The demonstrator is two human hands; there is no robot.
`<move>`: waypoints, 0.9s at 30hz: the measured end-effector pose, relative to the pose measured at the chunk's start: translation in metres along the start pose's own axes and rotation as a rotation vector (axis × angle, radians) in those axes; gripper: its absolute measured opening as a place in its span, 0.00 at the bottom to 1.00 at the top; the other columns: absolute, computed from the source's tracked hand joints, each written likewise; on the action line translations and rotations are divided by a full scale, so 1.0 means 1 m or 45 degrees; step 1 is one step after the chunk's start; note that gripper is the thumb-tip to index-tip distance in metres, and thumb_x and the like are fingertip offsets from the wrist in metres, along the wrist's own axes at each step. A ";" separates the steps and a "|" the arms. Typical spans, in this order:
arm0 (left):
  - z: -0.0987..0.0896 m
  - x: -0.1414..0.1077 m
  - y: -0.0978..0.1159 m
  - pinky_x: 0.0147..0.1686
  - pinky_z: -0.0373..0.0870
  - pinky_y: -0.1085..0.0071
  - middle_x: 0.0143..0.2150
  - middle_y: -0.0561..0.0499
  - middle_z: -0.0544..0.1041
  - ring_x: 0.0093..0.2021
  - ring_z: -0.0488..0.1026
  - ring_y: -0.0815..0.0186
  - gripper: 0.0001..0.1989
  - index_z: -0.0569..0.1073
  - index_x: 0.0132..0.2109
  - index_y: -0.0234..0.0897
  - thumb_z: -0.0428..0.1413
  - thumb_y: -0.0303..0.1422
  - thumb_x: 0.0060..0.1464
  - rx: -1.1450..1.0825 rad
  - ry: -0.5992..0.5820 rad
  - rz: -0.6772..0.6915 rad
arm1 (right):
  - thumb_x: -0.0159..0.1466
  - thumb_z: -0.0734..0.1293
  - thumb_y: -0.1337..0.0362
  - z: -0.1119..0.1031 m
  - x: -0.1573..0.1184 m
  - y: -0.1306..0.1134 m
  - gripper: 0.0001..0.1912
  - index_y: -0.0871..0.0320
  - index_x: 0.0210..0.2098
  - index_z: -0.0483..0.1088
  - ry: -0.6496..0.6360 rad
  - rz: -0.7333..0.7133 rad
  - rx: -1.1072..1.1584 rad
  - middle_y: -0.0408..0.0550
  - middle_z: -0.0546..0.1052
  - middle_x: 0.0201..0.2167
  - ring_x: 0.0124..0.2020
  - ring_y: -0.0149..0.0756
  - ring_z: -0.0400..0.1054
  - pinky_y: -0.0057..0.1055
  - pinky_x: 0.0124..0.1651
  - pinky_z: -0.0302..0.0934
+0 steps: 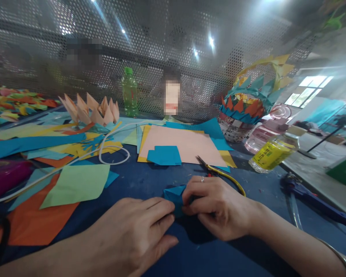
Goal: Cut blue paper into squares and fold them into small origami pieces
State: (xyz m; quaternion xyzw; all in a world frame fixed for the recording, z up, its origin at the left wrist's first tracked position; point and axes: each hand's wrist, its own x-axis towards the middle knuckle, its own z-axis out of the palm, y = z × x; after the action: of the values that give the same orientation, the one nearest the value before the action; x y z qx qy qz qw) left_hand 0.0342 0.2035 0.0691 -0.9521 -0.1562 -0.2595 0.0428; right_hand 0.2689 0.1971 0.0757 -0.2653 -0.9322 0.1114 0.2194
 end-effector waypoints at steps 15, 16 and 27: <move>-0.001 -0.001 -0.003 0.22 0.64 0.69 0.38 0.48 0.78 0.30 0.73 0.66 0.20 0.77 0.39 0.36 0.40 0.34 0.68 -0.046 0.000 0.012 | 0.52 0.59 0.82 -0.002 0.002 0.009 0.16 0.63 0.38 0.68 -0.056 0.202 -0.007 0.53 0.72 0.40 0.43 0.39 0.64 0.36 0.48 0.62; -0.002 -0.001 -0.003 0.22 0.64 0.70 0.38 0.48 0.78 0.30 0.73 0.67 0.21 0.77 0.39 0.36 0.40 0.34 0.68 -0.051 0.003 0.014 | 0.52 0.60 0.81 -0.002 0.002 0.009 0.16 0.62 0.37 0.67 -0.052 0.208 -0.009 0.52 0.72 0.38 0.42 0.38 0.64 0.36 0.47 0.62; 0.000 0.003 -0.005 0.25 0.67 0.72 0.37 0.48 0.77 0.29 0.73 0.68 0.20 0.76 0.40 0.35 0.40 0.33 0.68 -0.031 0.034 -0.036 | 0.57 0.65 0.76 0.003 0.006 -0.006 0.09 0.59 0.36 0.69 0.056 0.396 0.106 0.43 0.73 0.30 0.32 0.30 0.66 0.27 0.37 0.61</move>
State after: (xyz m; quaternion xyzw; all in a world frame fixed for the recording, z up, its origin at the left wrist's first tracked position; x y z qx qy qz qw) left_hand 0.0354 0.2097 0.0706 -0.9467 -0.1657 -0.2748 0.0297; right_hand 0.2605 0.1953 0.0765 -0.3995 -0.8695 0.1765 0.2308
